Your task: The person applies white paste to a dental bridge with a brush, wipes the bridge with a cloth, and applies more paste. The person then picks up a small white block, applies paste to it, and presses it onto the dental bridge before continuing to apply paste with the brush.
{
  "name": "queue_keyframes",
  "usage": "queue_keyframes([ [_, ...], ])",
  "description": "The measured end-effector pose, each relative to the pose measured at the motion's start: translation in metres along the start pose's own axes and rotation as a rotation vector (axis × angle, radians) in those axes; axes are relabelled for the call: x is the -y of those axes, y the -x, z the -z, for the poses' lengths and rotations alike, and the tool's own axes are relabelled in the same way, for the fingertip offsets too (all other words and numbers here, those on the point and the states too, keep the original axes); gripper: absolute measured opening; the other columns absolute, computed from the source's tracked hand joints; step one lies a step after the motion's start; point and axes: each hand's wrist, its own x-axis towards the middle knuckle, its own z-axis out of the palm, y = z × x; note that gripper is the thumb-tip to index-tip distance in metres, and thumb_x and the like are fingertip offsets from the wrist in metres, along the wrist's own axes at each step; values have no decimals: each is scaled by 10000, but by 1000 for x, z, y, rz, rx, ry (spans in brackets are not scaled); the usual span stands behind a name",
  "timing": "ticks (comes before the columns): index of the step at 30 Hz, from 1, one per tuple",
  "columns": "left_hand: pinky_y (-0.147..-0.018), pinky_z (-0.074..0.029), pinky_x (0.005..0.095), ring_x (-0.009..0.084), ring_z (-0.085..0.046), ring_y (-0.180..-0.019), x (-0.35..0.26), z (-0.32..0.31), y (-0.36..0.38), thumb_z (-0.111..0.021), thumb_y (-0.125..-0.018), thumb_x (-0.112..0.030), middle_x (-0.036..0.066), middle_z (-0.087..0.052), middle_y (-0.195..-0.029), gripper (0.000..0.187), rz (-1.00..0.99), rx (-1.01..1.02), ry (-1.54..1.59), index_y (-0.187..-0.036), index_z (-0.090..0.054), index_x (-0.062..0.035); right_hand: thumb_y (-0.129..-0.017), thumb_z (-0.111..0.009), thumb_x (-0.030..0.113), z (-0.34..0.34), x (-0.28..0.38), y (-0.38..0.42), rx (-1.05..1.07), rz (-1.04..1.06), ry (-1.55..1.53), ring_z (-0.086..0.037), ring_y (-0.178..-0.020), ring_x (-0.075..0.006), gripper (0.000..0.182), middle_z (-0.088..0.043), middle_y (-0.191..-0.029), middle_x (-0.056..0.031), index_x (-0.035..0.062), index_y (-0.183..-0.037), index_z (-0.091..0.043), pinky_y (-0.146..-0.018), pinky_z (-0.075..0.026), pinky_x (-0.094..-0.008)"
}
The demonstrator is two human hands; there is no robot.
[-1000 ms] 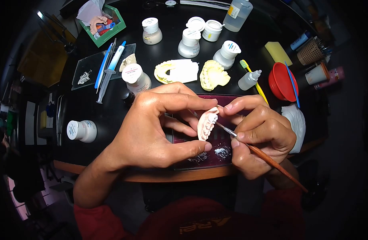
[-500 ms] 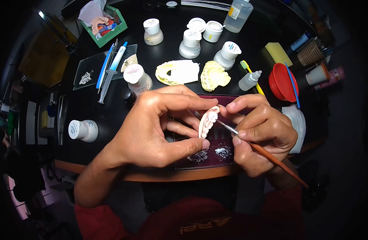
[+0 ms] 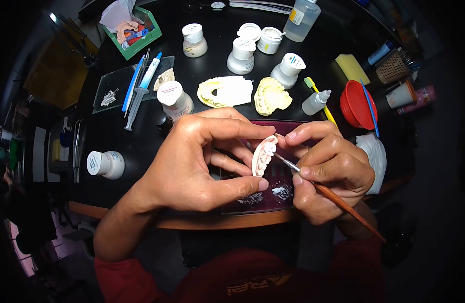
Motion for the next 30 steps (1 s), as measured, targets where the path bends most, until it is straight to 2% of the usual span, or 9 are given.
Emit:
queue_keyframes([
  [17,-841,-653,303,207,-719,-989,0,1,0,-862,-709,98,160,-628,-1158,594,0,-9,-56,-1267,-660,91,-707,-624,-115,0,1,-1,20,10,1,-648,-1040,-354,220,-612,-810,-127,-2,-895,-603,-878,-641,-511],
  [19,-843,-652,306,216,-719,-993,-1,0,0,-846,-723,111,163,-628,-1151,588,-5,-6,-47,-1276,-648,101,-693,-639,-113,0,2,0,-17,-1,-5,-667,-1008,-354,220,-617,-795,-111,6,-875,-608,-857,-631,-488],
  [22,-848,-650,312,235,-721,-998,-1,1,-1,-791,-761,147,189,-627,-1174,597,50,23,134,-1323,-591,135,-664,-671,-108,-3,3,-1,-110,-2,-16,-712,-933,-358,224,-631,-760,-84,23,-837,-618,-814,-613,-438],
  [25,-872,-640,314,271,-722,-1044,-6,6,-3,-728,-810,160,230,-621,-1234,616,154,98,256,-1385,-504,168,-705,-691,-87,0,3,-1,-105,37,-16,-703,-976,-353,225,-642,-782,-95,24,-890,-626,-854,-611,-440],
  [28,-918,-623,335,310,-718,-1095,1,9,-4,-698,-850,133,267,-619,-1293,623,144,156,391,-1422,-454,173,-712,-716,-87,7,2,-4,-33,104,31,-697,-1004,-354,240,-646,-797,-91,24,-910,-638,-854,-608,-437],
  [30,-943,-612,355,332,-710,-1121,7,10,-4,-686,-870,114,275,-626,-1299,615,129,175,443,-1432,-442,171,-711,-731,-91,3,1,-2,-56,106,62,-694,-1016,-354,253,-653,-811,-91,24,-922,-653,-849,-604,-430],
])
